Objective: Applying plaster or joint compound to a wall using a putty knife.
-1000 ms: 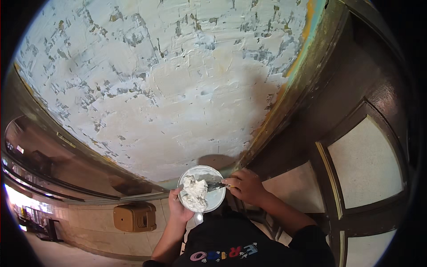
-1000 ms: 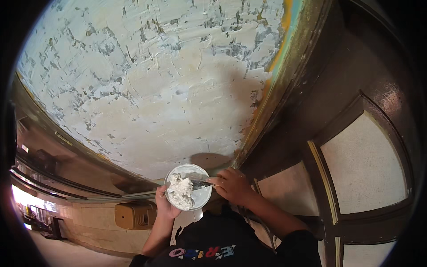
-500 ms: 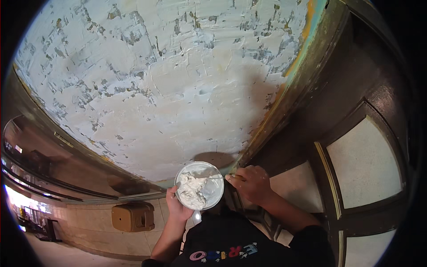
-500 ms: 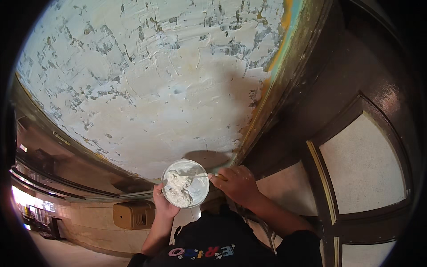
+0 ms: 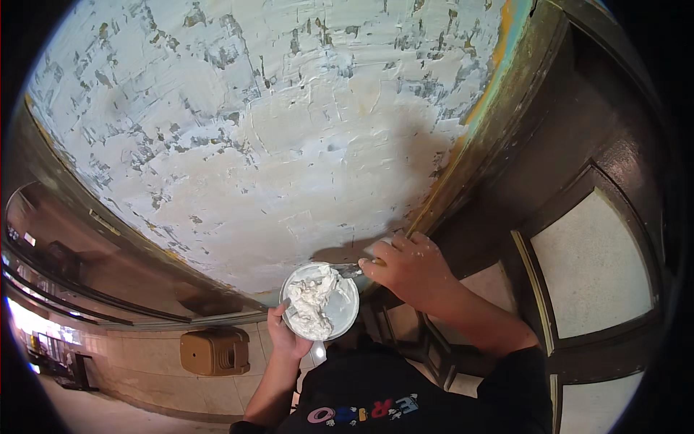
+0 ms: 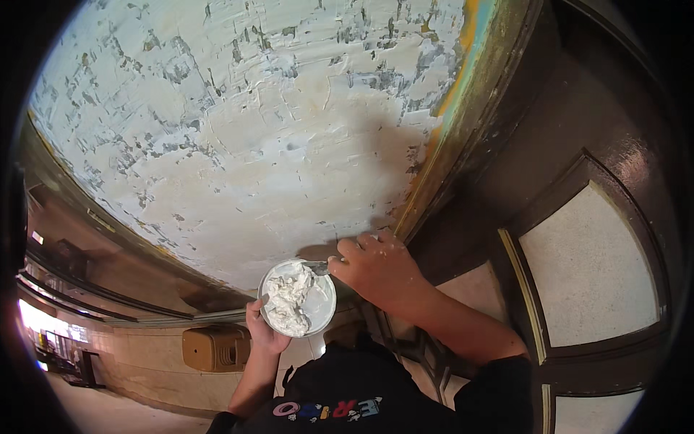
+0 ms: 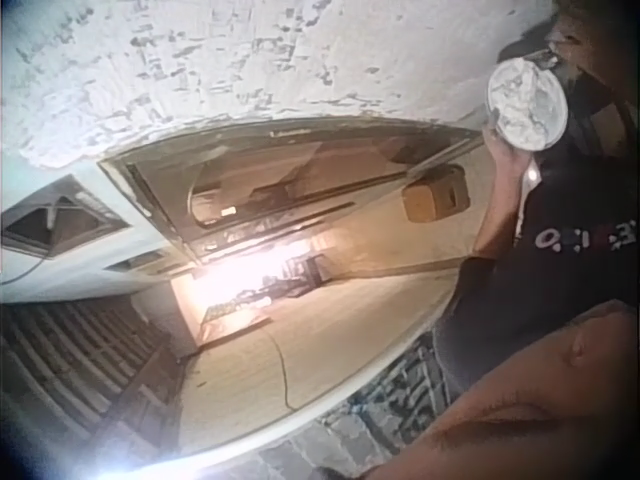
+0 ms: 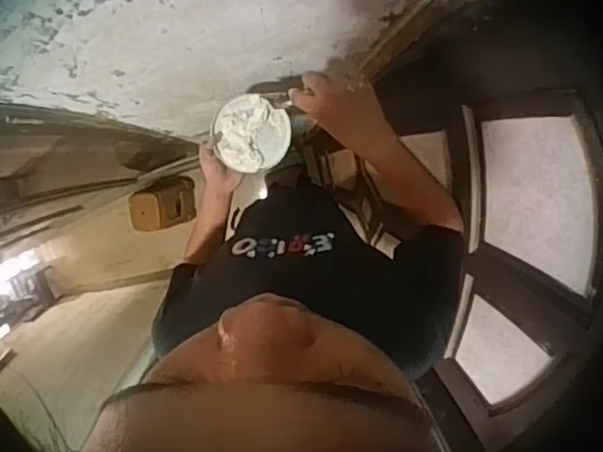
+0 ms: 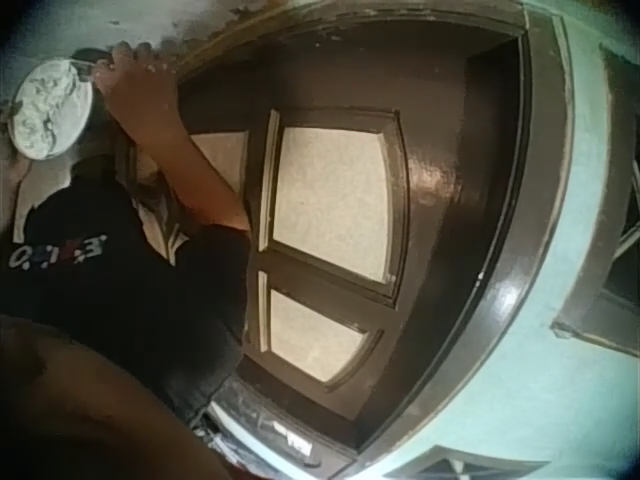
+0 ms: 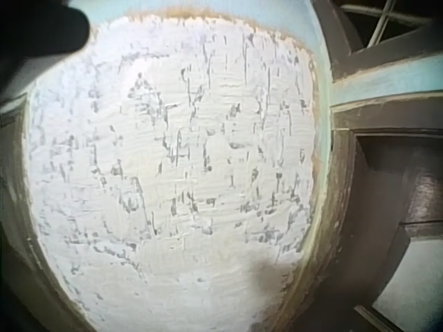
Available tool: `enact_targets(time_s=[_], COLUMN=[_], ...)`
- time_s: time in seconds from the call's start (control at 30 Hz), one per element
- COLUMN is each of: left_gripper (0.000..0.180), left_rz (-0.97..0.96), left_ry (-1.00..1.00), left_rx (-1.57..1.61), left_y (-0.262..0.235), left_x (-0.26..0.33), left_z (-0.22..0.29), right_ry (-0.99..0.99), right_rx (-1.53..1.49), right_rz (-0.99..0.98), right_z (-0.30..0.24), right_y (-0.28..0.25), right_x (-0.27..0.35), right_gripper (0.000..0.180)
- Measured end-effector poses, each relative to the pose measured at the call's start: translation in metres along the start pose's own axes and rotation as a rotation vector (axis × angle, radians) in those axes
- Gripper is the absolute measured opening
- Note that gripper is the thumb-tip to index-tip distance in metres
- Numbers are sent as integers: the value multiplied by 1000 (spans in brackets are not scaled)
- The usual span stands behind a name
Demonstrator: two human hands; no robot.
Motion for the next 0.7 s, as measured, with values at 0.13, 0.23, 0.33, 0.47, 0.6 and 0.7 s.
enact_targets(time_s=[0.13,0.23,0.33,0.47,0.6,0.7], left_gripper=[68,68,69,70,74,76], left_rz=[19,10,9,24,-34,-4], left_ry=[37,46,57,86,108,190], left_rx=[0,14,36,35,12,-53], left_y=[1,-7,-15,-12,-8,-16], left_x=[3,7,9,10,10,9], left_z=[4,6,9,11,12,12], right_ry=[27,79,161,224,208,174], right_rx=[-148,-315,-455,-570,-515,-402], right_rz=[-144,-134,-131,-304,-405,-455], right_z=[7,17,29,24,8,1], right_y=[-3,-13,-22,0,21,29], right_x=[-10,-13,-12,1,10,10], right_gripper=[20,21,21,18,19,16])
Point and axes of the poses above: each hand's wrist, its own x-axis away from the middle knuckle, its own y-axis out of the palm, z = x × y, the point moved 9 cm from there along -x, towards the middle knuckle, and after that the axes turned 5 degrees about z, right-handed, at the moved point
